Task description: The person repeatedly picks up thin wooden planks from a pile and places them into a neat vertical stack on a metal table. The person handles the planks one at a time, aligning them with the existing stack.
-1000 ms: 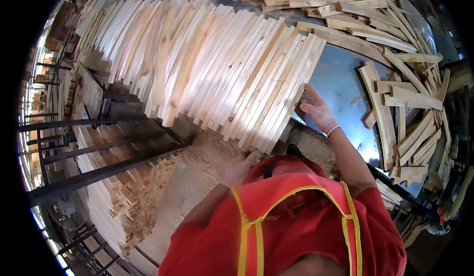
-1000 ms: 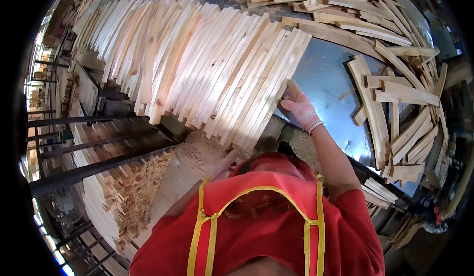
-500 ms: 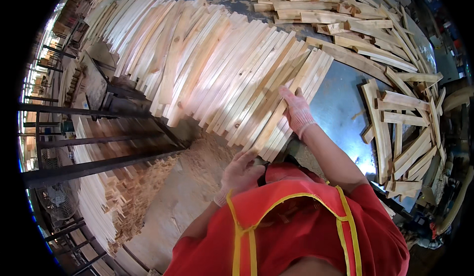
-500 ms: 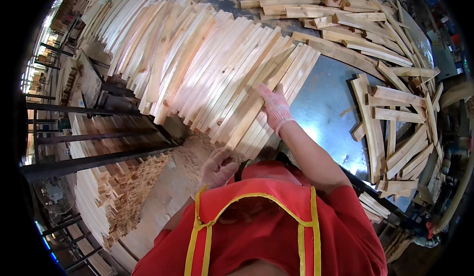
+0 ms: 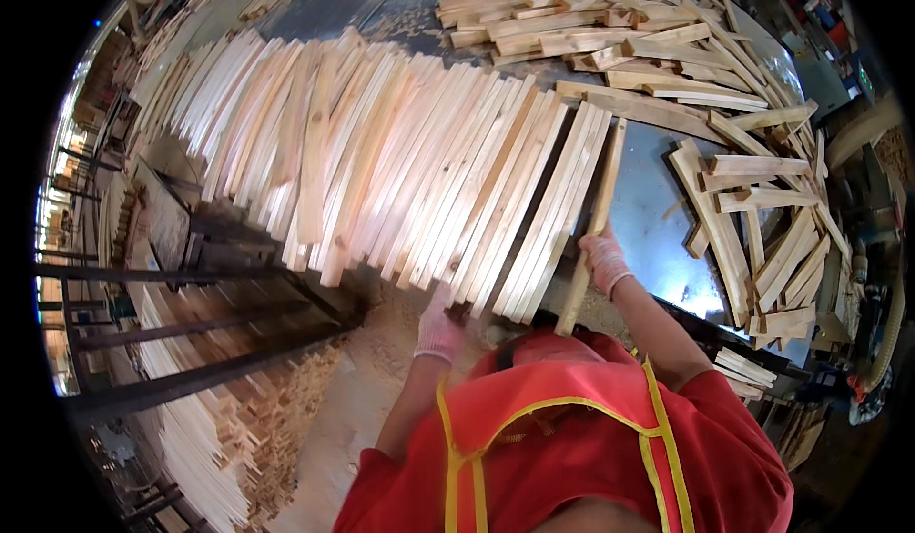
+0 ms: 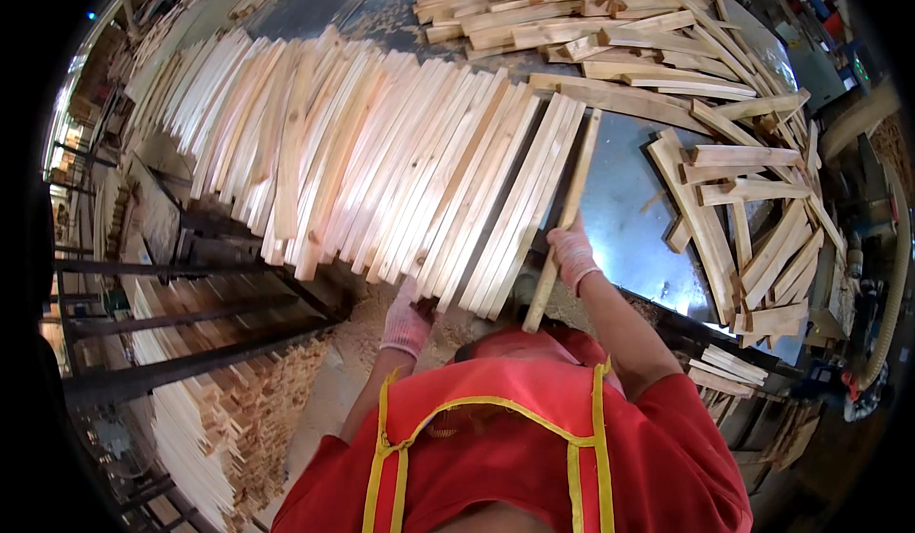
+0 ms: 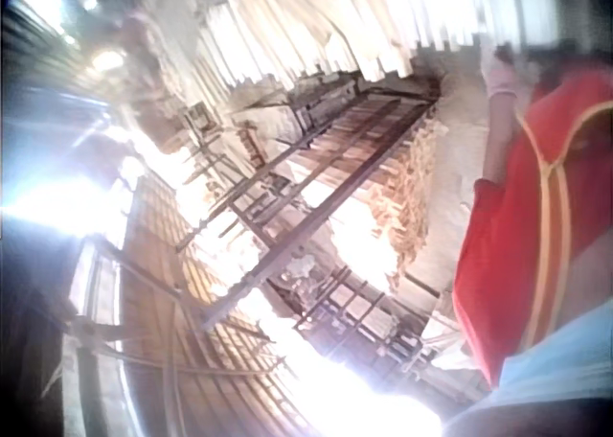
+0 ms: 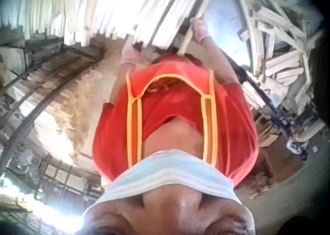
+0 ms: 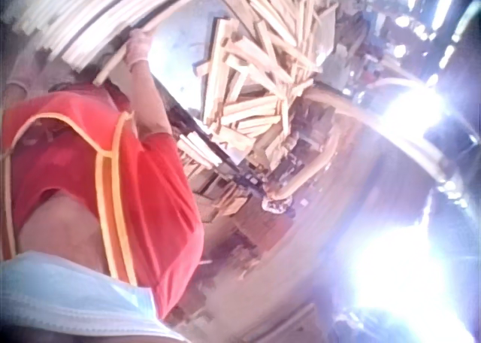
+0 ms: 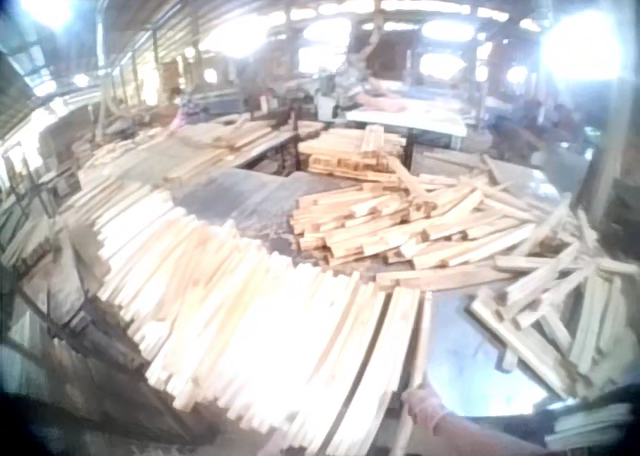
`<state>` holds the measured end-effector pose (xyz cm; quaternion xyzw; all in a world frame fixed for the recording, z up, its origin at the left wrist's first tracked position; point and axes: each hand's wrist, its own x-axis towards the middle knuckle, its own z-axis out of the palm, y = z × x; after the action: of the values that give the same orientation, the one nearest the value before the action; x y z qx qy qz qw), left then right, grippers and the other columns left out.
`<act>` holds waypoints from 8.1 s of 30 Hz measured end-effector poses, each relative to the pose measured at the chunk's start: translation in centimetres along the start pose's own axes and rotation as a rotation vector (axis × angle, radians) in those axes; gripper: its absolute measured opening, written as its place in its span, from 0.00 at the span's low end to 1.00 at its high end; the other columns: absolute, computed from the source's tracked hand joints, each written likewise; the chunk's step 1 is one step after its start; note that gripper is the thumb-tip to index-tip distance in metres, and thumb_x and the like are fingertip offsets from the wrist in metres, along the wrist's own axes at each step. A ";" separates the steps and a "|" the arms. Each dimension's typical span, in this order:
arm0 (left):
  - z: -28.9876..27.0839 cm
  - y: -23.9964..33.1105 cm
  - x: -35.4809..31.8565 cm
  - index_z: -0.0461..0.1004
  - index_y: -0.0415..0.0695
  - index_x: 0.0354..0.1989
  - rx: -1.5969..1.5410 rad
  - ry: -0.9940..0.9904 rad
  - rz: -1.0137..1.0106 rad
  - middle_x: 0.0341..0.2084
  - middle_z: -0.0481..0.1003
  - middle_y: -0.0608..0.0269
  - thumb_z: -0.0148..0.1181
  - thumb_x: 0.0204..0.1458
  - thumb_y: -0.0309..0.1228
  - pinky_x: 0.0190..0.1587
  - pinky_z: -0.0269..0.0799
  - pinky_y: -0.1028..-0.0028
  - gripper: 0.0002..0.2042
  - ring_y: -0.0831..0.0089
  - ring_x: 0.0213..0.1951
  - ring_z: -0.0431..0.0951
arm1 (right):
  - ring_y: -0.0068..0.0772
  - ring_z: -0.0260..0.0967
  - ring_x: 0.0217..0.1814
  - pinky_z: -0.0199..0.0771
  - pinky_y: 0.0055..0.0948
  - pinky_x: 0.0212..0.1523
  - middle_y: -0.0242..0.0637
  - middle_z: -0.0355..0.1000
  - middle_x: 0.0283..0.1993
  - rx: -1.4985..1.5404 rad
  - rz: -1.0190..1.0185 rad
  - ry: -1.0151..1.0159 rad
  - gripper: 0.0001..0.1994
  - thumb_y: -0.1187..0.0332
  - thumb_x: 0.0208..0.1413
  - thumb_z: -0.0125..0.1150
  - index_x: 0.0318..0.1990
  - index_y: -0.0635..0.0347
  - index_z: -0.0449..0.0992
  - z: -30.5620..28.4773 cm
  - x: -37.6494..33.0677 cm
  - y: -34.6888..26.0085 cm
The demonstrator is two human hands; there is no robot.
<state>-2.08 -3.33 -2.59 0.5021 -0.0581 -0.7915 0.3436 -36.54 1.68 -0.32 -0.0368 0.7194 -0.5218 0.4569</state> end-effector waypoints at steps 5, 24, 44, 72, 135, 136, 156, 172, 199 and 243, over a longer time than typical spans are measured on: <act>0.8 4.1 -4.7 0.76 0.46 0.62 0.522 0.047 0.185 0.44 0.82 0.65 0.62 0.65 0.47 0.44 0.74 0.68 0.23 0.69 0.41 0.80 | 0.38 0.76 0.40 0.77 0.37 0.35 0.51 0.77 0.48 -0.127 0.073 -0.002 0.52 0.77 0.54 0.66 0.83 0.45 0.41 2.6 1.1 -1.0; 16.6 10.3 -0.7 0.58 0.40 0.77 1.830 -0.077 0.506 0.62 0.74 0.45 0.72 0.54 0.40 0.62 0.73 0.63 0.43 0.54 0.61 0.77 | 0.47 0.78 0.55 0.76 0.36 0.59 0.64 0.75 0.60 -0.728 -0.092 -0.620 0.43 0.56 0.63 0.62 0.80 0.66 0.50 11.4 -1.7 -12.9; 16.0 19.2 3.7 0.54 0.49 0.79 2.374 0.838 0.641 0.54 0.74 0.50 0.68 0.55 0.42 0.52 0.79 0.61 0.43 0.56 0.47 0.81 | 0.55 0.76 0.61 0.73 0.51 0.61 0.52 0.79 0.57 -1.333 -0.899 -0.049 0.23 0.57 0.66 0.54 0.63 0.59 0.67 8.5 21.3 -23.6; 16.4 20.3 6.1 0.69 0.49 0.70 2.333 0.660 1.173 0.61 0.69 0.56 0.66 0.55 0.46 0.60 0.63 0.52 0.33 0.53 0.63 0.67 | 0.40 0.79 0.36 0.87 0.39 0.30 0.49 0.77 0.57 -0.131 0.126 -0.508 0.47 0.56 0.60 0.73 0.78 0.61 0.48 5.4 6.5 -9.1; 6.1 12.2 0.3 0.73 0.40 0.63 1.968 -0.053 1.215 0.62 0.71 0.49 0.62 0.55 0.39 0.71 0.62 0.54 0.28 0.53 0.68 0.67 | 0.57 0.70 0.71 0.66 0.39 0.71 0.62 0.73 0.66 -0.792 -0.166 -0.467 0.42 0.41 0.62 0.66 0.71 0.68 0.65 13.7 -2.6 -6.1; 3.4 12.3 0.1 0.74 0.38 0.62 1.851 -0.017 1.378 0.61 0.72 0.47 0.63 0.54 0.37 0.69 0.65 0.53 0.27 0.51 0.66 0.69 | 0.55 0.68 0.73 0.64 0.40 0.73 0.60 0.70 0.70 -0.679 -0.197 -0.495 0.43 0.45 0.63 0.68 0.73 0.70 0.63 10.7 1.4 -3.7; 24.1 -4.7 1.9 0.62 0.42 0.75 2.042 -0.641 0.928 0.71 0.66 0.50 0.68 0.54 0.48 0.73 0.61 0.53 0.42 0.49 0.71 0.66 | 0.56 0.78 0.59 0.77 0.43 0.61 0.57 0.80 0.55 -0.715 -0.271 0.211 0.39 0.53 0.52 0.71 0.70 0.60 0.67 -12.5 6.8 -16.3; 21.0 -9.9 3.1 0.61 0.44 0.75 0.965 -0.314 0.153 0.55 0.78 0.62 0.71 0.56 0.25 0.54 0.76 0.69 0.37 0.73 0.50 0.79 | 0.60 0.67 0.70 0.68 0.47 0.71 0.60 0.63 0.73 -0.853 -0.642 0.639 0.48 0.56 0.48 0.76 0.75 0.64 0.60 -8.2 13.5 -12.6; 18.5 -0.6 3.4 0.66 0.39 0.66 2.139 -0.231 1.354 0.64 0.65 0.51 0.63 0.49 0.36 0.70 0.55 0.43 0.34 0.47 0.66 0.62 | 0.55 0.74 0.67 0.75 0.40 0.65 0.52 0.76 0.64 -0.842 -0.704 -0.029 0.35 0.56 0.55 0.69 0.70 0.56 0.69 -3.4 11.8 -18.4; 19.9 -0.5 4.0 0.70 0.44 0.64 2.062 -0.374 1.320 0.61 0.67 0.49 0.73 0.39 0.45 0.69 0.58 0.42 0.40 0.44 0.63 0.66 | 0.61 0.71 0.68 0.68 0.42 0.71 0.65 0.74 0.63 -0.424 -0.334 0.628 0.49 0.57 0.48 0.77 0.73 0.73 0.58 1.4 19.5 -18.1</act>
<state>-19.95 -10.35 3.88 0.2922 -0.9437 -0.1113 0.1075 -54.59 -17.85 1.74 -0.0852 0.8995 -0.4151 0.1064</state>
